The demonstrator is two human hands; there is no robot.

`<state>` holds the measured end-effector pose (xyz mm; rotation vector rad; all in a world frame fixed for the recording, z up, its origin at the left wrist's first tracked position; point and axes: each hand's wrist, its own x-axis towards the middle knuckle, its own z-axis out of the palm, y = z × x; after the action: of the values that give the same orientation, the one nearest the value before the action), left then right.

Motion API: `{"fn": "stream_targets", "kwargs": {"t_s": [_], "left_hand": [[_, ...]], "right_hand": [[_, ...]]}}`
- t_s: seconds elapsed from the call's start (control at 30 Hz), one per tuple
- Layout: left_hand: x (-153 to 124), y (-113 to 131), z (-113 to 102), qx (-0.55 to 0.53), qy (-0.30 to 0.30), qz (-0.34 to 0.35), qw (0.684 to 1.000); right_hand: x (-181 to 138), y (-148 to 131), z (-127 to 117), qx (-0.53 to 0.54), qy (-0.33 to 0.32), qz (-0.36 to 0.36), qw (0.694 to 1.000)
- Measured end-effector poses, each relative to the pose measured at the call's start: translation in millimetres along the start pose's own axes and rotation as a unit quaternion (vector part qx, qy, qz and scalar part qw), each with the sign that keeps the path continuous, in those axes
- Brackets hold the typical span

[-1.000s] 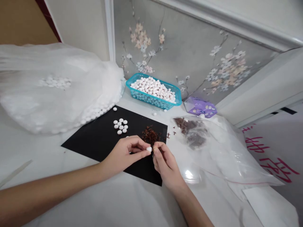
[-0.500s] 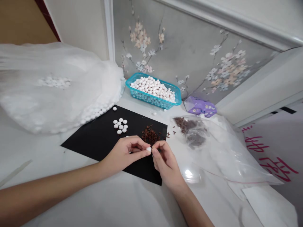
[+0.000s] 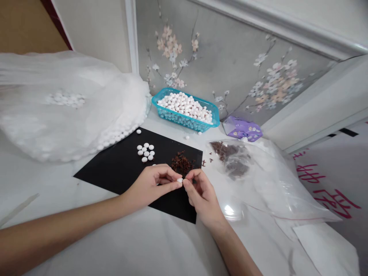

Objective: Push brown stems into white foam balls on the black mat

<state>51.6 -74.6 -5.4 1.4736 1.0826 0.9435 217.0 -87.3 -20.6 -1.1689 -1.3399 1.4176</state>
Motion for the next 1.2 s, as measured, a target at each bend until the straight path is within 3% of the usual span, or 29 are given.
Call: {"fn": "stream_targets", "kwargs": {"t_s": [0.23, 0.37, 0.47, 0.53, 0.7, 0.87, 1.03, 1.2], "left_hand": [[4.8, 1.5, -5.0, 0.069, 0.02, 0.044, 0.996], [9.3, -1.0, -13.4, 0.254, 0.053, 0.109, 0.96], [10.3, -1.8, -16.1, 0.376, 0.074, 0.142, 0.913], [9.9, -2.3, -15.7, 0.402, 0.072, 0.157, 0.899], [8.3, -4.0, -13.9, 0.408, 0.03, 0.174, 0.896], [5.7, -1.7, -13.0, 0.418, 0.035, 0.181, 0.89], [5.5, -1.2, -12.5, 0.433, 0.057, 0.174, 0.882], [6.7, -3.4, -15.4, 0.428, 0.061, 0.133, 0.892]], "right_hand": [[5.6, -2.0, -20.7, -0.016, 0.154, -0.046, 0.987], [13.6, 1.7, -31.8, -0.114, 0.219, -0.046, 0.968], [17.4, 3.8, -32.7, -0.156, 0.186, -0.043, 0.969], [18.3, 4.7, -33.2, -0.182, 0.151, -0.059, 0.97], [16.8, 4.5, -42.0, -0.219, 0.112, -0.082, 0.966], [13.1, 0.3, -48.0, -0.279, 0.042, -0.11, 0.953], [12.1, -3.8, -44.9, -0.345, 0.024, -0.137, 0.928], [10.9, -7.7, -42.9, -0.321, 0.034, -0.126, 0.938]]}}
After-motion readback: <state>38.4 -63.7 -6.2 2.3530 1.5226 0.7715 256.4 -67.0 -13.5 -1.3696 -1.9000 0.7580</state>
